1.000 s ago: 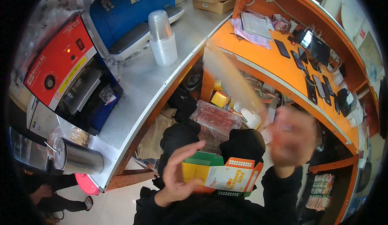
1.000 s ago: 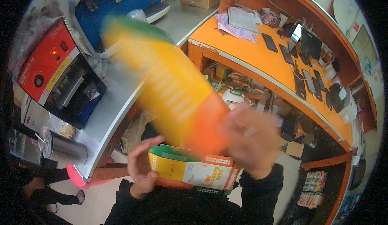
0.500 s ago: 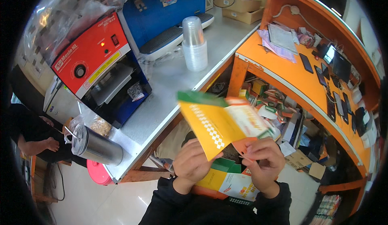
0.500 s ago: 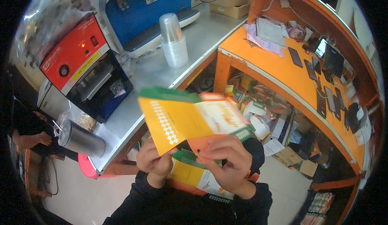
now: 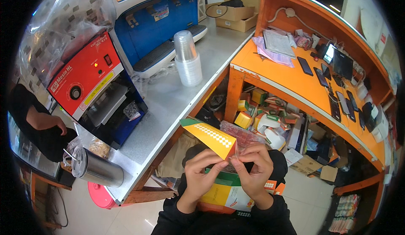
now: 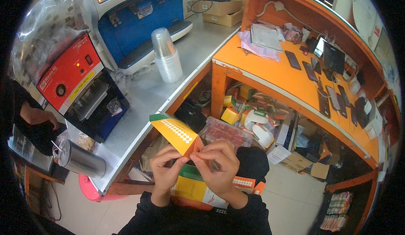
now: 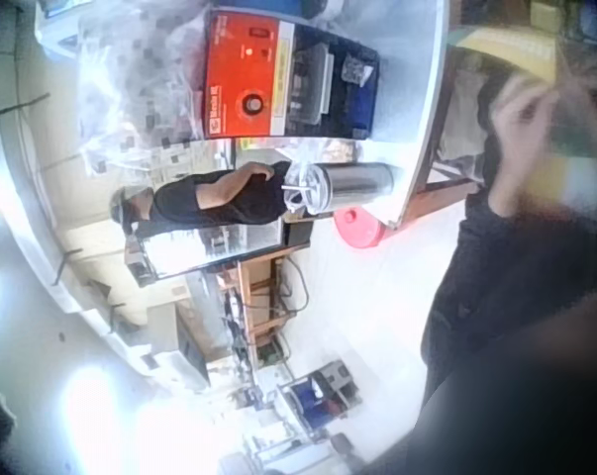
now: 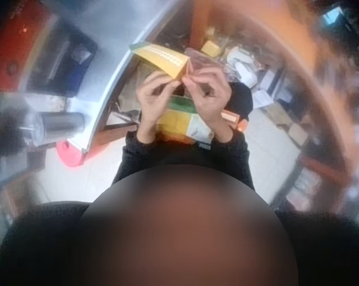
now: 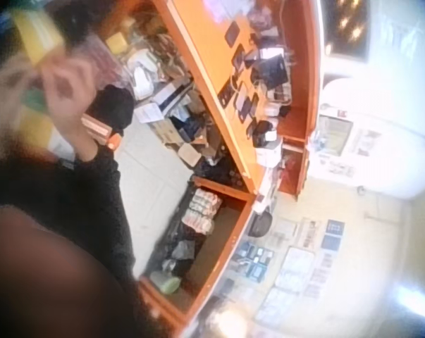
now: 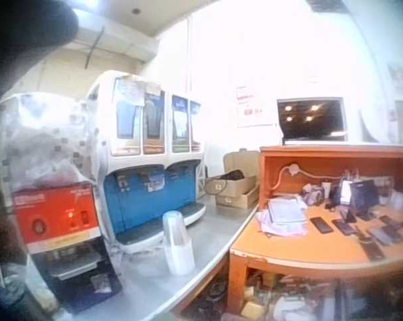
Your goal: The person assembles small printed cardboard food boxes by folding and interlocking tabs. They handle multiple boxes one at a time, folding flaps and securing edges, then place completed boxes into a pile on the floor.
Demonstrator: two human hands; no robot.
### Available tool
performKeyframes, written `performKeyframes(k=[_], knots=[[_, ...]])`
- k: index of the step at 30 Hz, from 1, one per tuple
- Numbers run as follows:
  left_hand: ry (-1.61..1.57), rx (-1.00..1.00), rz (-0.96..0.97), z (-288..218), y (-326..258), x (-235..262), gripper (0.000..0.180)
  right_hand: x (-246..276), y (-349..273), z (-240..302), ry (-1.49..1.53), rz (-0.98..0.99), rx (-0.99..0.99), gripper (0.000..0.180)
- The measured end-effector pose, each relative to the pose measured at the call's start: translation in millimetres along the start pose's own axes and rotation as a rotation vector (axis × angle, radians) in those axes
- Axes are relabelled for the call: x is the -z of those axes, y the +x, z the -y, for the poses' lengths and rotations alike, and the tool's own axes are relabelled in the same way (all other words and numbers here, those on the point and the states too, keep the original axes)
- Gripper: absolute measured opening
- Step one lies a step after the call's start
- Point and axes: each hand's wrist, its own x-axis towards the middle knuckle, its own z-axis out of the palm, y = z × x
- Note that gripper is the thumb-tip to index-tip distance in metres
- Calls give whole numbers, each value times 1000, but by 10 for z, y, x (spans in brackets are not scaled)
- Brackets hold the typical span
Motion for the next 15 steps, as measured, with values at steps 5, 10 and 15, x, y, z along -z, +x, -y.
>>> performKeyframes(k=[5, 10, 15], knots=[[-293, 82, -27, 98, -23, -31, 15, 43, -76, 10, -281, 49, 122, 17], [-344, 149, -147, 149, -70, -154, 17, -154, -390, 94, -681, 189, 111, 42], [-363, 202, -173, 159, -109, -194, 17, -179, -522, 16, -601, 277, 93, 50]])
